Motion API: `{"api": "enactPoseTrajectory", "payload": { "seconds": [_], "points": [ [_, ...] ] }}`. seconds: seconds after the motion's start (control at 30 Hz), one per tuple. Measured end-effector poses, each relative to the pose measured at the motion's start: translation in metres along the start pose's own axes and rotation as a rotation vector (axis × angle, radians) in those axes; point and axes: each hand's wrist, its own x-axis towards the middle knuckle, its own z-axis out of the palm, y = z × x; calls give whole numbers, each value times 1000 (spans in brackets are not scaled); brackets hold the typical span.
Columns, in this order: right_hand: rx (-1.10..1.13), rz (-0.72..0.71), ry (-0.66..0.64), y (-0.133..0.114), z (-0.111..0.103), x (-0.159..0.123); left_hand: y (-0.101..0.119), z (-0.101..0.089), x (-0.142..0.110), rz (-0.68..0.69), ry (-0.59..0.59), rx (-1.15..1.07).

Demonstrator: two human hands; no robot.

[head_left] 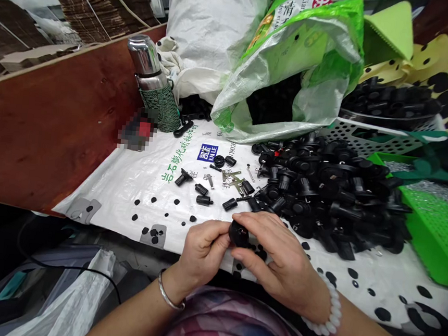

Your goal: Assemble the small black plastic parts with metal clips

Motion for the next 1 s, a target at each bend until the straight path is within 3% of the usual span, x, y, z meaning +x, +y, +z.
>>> {"api": "enactPoseTrajectory", "payload": {
  "seconds": [0.33, 0.7, 1.0],
  "points": [
    [-31, 3, -45, 4, 1, -2, 0, 0, 0, 8, -36, 33],
    [8, 20, 33, 4, -1, -1, 1, 0, 2, 6, -66, 26],
    [6, 56, 20, 4, 4, -5, 1, 1, 1, 31, -46, 48]
  ]
}}
